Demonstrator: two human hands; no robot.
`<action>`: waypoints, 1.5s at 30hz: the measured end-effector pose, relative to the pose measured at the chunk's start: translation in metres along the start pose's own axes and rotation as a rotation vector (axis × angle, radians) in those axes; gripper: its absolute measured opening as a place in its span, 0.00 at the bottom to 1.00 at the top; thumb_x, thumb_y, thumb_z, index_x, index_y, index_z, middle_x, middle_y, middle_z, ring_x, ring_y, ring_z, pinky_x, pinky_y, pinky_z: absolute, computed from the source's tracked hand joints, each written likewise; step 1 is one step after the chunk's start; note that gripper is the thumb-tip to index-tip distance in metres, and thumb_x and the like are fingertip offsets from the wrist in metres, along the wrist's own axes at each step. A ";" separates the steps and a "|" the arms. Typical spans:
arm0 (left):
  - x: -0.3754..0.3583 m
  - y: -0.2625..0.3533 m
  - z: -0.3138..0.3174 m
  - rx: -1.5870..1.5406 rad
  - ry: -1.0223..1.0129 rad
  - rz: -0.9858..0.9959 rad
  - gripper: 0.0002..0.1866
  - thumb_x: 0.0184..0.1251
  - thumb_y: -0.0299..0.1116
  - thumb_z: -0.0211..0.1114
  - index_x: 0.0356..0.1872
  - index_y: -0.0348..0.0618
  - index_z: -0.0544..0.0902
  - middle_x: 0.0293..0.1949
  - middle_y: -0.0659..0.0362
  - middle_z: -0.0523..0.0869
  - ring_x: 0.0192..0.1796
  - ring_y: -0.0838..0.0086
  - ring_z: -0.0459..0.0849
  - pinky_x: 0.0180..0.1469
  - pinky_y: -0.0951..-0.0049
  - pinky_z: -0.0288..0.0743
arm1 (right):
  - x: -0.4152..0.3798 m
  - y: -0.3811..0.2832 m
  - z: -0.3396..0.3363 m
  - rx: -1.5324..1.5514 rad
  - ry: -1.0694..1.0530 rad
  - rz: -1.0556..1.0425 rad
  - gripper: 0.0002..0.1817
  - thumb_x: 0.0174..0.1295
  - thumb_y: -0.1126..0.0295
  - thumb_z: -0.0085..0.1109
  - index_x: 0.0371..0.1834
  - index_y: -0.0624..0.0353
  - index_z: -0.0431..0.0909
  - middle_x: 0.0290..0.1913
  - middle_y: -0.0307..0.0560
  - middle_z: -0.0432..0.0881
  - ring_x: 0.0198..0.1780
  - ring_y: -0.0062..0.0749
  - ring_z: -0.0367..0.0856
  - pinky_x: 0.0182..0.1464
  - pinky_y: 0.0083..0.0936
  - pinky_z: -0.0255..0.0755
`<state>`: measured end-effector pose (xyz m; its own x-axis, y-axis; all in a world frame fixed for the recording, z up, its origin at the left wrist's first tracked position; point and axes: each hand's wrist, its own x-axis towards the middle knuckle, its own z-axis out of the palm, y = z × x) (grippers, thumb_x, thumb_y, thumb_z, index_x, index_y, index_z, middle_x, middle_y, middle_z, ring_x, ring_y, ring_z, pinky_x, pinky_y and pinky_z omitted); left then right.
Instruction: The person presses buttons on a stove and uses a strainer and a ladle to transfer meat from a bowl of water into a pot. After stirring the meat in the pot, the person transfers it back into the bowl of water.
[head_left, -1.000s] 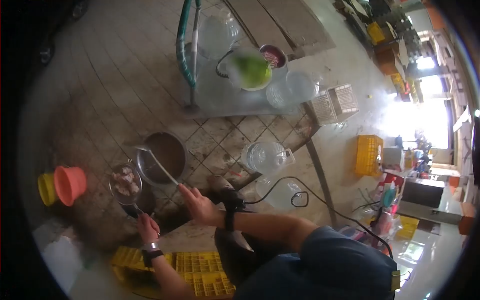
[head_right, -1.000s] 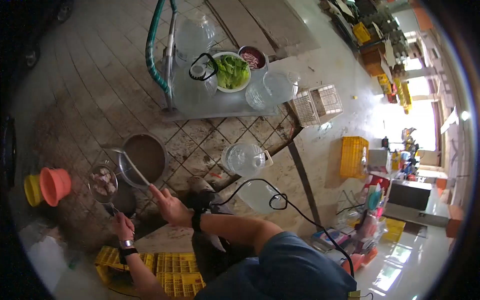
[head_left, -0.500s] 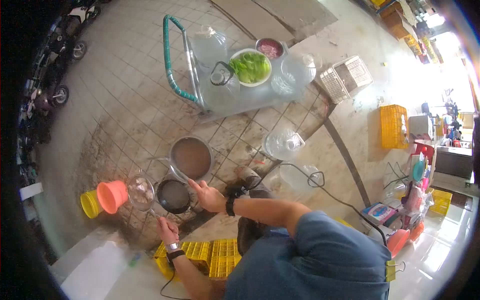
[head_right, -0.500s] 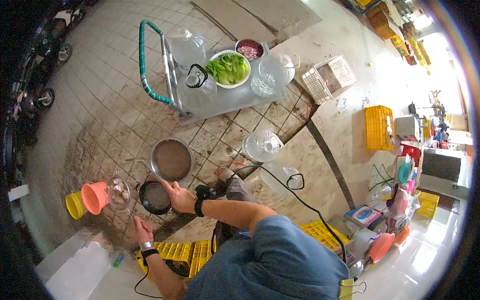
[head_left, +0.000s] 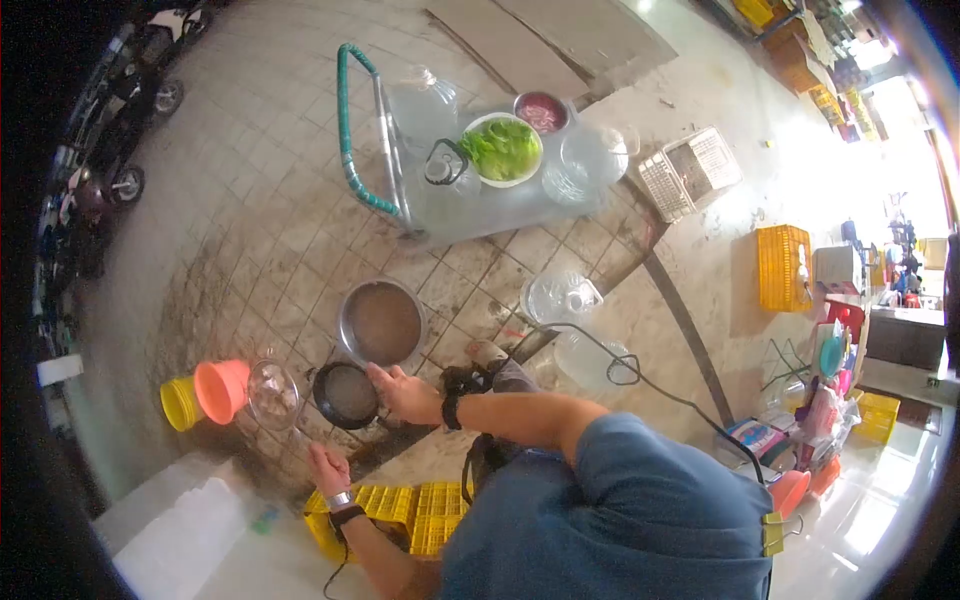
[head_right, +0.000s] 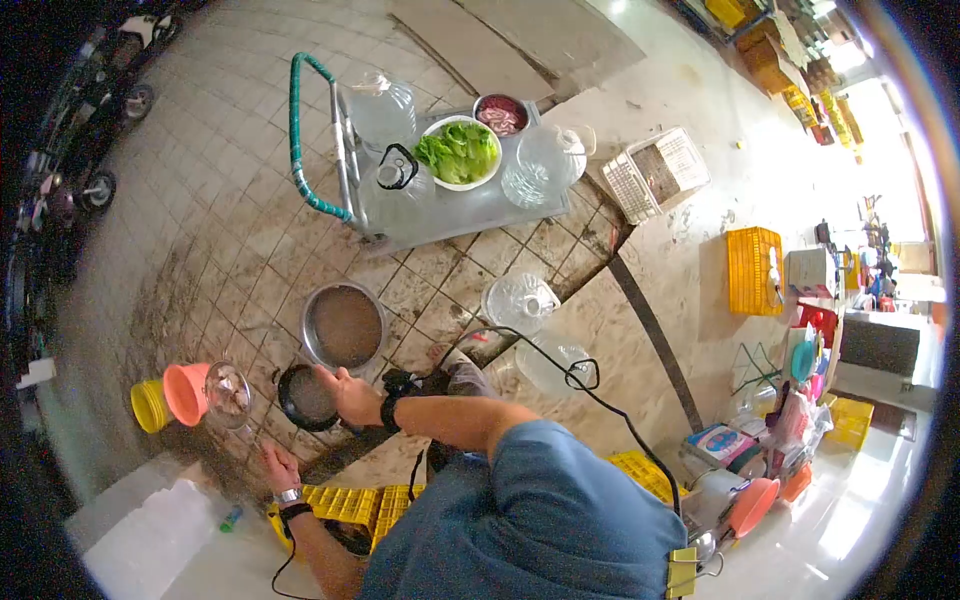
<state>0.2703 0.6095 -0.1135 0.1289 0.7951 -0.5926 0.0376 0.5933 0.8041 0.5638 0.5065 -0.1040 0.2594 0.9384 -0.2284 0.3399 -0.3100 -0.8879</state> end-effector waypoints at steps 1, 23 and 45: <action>0.000 -0.008 -0.013 -0.024 -0.026 0.037 0.19 0.75 0.52 0.56 0.28 0.53 0.66 0.13 0.68 0.64 0.12 0.82 0.60 0.12 0.79 0.54 | 0.002 -0.001 -0.004 0.005 -0.032 0.004 0.42 0.53 0.77 0.57 0.74 0.57 0.51 0.46 0.68 0.73 0.42 0.63 0.80 0.42 0.48 0.76; -0.179 0.024 -0.058 -0.168 0.147 0.303 0.18 0.72 0.49 0.60 0.32 0.44 0.77 0.18 0.66 0.75 0.16 0.81 0.74 0.19 0.78 0.66 | -0.010 -0.123 0.034 0.614 -0.919 0.542 0.27 0.73 0.70 0.48 0.74 0.47 0.57 0.41 0.37 0.77 0.19 0.14 0.61 0.15 0.11 0.57; -0.765 -0.298 -0.253 -0.218 1.408 -0.191 0.15 0.70 0.43 0.60 0.36 0.39 0.79 0.21 0.59 0.80 0.17 0.72 0.78 0.24 0.72 0.74 | -0.396 -0.267 0.289 -0.050 -1.545 0.228 0.30 0.70 0.75 0.48 0.74 0.49 0.55 0.36 0.36 0.71 0.21 0.14 0.63 0.19 0.13 0.59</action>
<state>-0.0902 -0.1438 0.0882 -0.9347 0.0870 -0.3447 -0.2243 0.6079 0.7617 0.1089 0.2618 0.1080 -0.8269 0.1040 -0.5527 0.4610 -0.4374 -0.7721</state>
